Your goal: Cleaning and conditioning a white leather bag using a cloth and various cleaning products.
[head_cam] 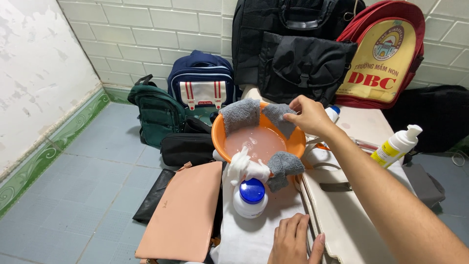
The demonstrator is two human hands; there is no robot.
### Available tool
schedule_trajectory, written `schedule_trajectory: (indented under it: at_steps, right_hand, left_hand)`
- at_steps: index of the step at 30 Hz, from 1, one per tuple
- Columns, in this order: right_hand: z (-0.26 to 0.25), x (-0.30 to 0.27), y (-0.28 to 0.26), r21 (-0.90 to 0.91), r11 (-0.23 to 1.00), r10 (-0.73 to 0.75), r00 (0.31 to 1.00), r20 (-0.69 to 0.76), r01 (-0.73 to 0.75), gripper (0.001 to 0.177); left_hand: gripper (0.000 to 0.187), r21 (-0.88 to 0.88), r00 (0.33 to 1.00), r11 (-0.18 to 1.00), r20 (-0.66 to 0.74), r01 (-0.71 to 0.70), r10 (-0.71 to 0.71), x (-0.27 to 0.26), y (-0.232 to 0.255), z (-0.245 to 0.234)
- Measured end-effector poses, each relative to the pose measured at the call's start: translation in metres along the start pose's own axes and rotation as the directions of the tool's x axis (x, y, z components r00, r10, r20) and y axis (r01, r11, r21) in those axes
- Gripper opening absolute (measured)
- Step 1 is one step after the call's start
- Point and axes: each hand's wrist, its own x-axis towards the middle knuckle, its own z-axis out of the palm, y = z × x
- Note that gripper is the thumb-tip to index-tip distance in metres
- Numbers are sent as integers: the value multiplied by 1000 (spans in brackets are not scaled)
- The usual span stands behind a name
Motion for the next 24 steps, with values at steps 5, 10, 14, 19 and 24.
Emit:
schedule_trajectory:
  at_steps: [5,10,14,19,24]
  right_hand:
    - [-2,-8,-19,82,997,-13,1000,-27,16,53]
    - [1,-15,-27,-214,975,-70,996,-48,59,47]
    - [-7,-21,-19,-330,926,-188,982,17,183,29]
    - [-55,-77,-55,49,917,-399,916,41,397,25]
    - [-55,-112,-48,-79,890,-385,833,397,450,41]
  left_hand:
    - [43,-1,1000,1000,-2,-8,8,0,1,-1]
    - [42,1,999,999,14,49,-49,1,10,-7]
    - [42,18,997,998,45,57,-58,3,15,-11]
    - [41,29,999,999,20,32,-32,3,18,-16]
    - [44,93,999,995,-19,33,-32,2,19,-11]
